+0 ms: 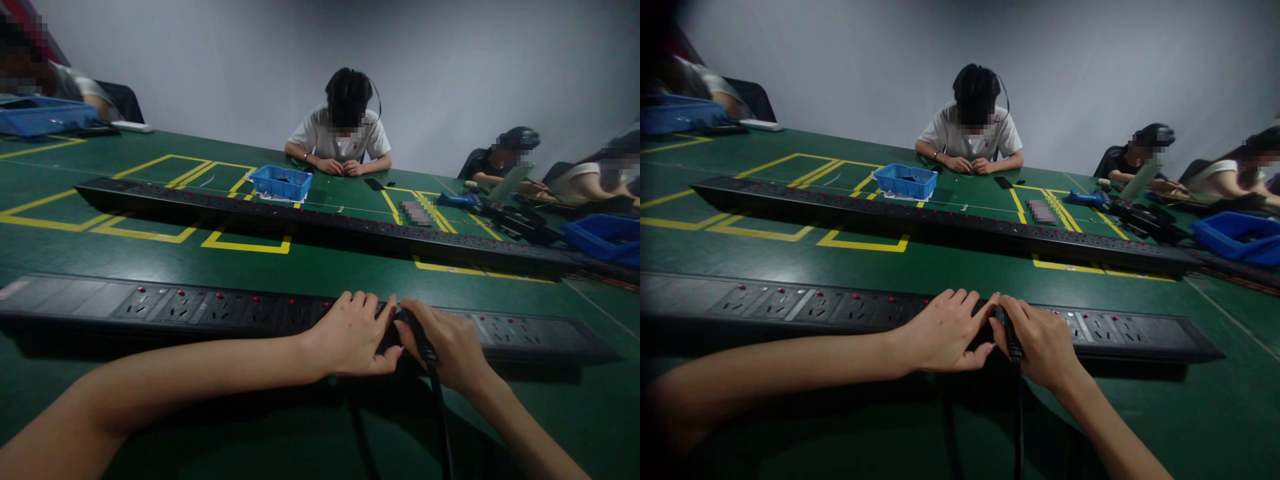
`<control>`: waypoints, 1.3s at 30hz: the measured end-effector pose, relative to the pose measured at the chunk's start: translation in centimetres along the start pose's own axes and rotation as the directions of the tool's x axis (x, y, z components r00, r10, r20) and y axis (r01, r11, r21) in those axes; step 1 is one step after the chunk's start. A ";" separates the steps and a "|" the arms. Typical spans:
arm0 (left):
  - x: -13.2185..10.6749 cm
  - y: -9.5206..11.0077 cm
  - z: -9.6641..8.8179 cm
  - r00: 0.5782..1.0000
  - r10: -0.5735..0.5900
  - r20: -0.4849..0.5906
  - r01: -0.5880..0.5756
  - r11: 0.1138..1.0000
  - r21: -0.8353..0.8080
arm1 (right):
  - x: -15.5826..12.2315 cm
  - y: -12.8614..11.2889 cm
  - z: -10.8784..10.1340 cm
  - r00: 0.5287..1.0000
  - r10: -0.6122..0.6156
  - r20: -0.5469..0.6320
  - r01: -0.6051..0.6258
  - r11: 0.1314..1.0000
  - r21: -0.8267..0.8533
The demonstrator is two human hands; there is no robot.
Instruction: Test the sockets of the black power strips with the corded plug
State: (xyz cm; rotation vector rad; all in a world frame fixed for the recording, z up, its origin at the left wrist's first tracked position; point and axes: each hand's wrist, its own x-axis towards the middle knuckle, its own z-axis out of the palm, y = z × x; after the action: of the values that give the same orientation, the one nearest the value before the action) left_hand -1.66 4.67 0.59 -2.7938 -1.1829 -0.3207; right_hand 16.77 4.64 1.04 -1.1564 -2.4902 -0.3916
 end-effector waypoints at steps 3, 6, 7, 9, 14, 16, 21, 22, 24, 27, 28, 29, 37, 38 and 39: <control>0.0 0.0 0.1 1.000 0.004 0.000 -0.004 1.000 0.012 | 0.0 0.0 0.0 1.000 0.003 0.000 -0.003 1.000 0.001; 0.0 0.0 0.2 1.000 0.004 -0.003 -0.004 1.000 0.016 | 0.0 -0.1 -0.1 1.000 0.004 -0.002 -0.004 1.000 0.000; 0.0 0.0 0.2 1.000 0.002 -0.006 -0.002 1.000 0.014 | 0.0 -0.1 -0.1 1.000 0.004 -0.002 -0.004 1.000 0.000; 0.0 0.0 0.3 1.000 -0.001 -0.011 0.001 1.000 0.014 | 0.0 -0.1 -0.1 1.000 0.003 -0.003 -0.003 1.000 0.003; 0.0 0.0 0.2 1.000 0.000 -0.016 0.000 1.000 0.018 | 0.0 0.0 0.0 1.000 -0.003 -0.007 0.003 1.000 -0.005; 0.0 0.0 0.2 1.000 -0.001 -0.016 0.001 1.000 0.021 | 0.0 0.0 0.0 1.000 -0.003 -0.007 0.003 1.000 -0.011; -0.1 0.0 0.3 1.000 0.001 -0.013 -0.001 1.000 0.025 | 0.0 0.0 0.0 1.000 -0.001 -0.002 0.001 1.000 -0.006; -0.1 0.0 0.3 1.000 0.002 -0.013 -0.001 1.000 0.025 | 0.0 0.0 0.0 1.000 -0.002 -0.004 0.002 1.000 -0.007; -0.1 0.0 0.3 1.000 0.003 -0.016 -0.002 1.000 0.025 | 0.0 0.0 0.1 1.000 -0.005 -0.008 0.005 1.000 -0.011; -0.1 0.0 0.3 1.000 0.006 -0.023 -0.005 1.000 0.017 | 0.0 0.1 0.1 1.000 -0.004 -0.006 0.004 1.000 -0.016; -0.1 0.0 0.3 1.000 0.008 -0.023 -0.008 1.000 0.014 | 0.0 0.1 0.1 1.000 -0.004 -0.006 0.004 1.000 -0.019; -0.1 0.0 0.2 1.000 0.010 -0.022 -0.009 1.000 0.012 | 0.0 0.1 0.1 1.000 -0.005 -0.008 0.004 1.000 -0.020; -0.1 0.0 0.2 1.000 -0.002 -0.021 0.003 1.000 0.010 | 0.0 -0.1 -0.1 1.000 -0.009 -0.002 0.009 1.000 -0.016; -0.1 0.0 0.2 1.000 -0.001 -0.022 0.002 1.000 0.010 | 0.0 -0.1 -0.1 1.000 -0.009 -0.005 0.009 1.000 -0.018; -0.1 0.0 0.2 1.000 0.000 -0.023 0.000 1.000 0.010 | 0.0 -0.1 -0.1 1.000 -0.010 -0.007 0.010 1.000 -0.017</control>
State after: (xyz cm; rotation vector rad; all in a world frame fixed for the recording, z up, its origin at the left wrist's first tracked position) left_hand -1.70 4.66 0.34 -2.7737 -1.1764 -0.3445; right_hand 16.69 4.60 1.12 -1.1479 -2.4916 -0.4202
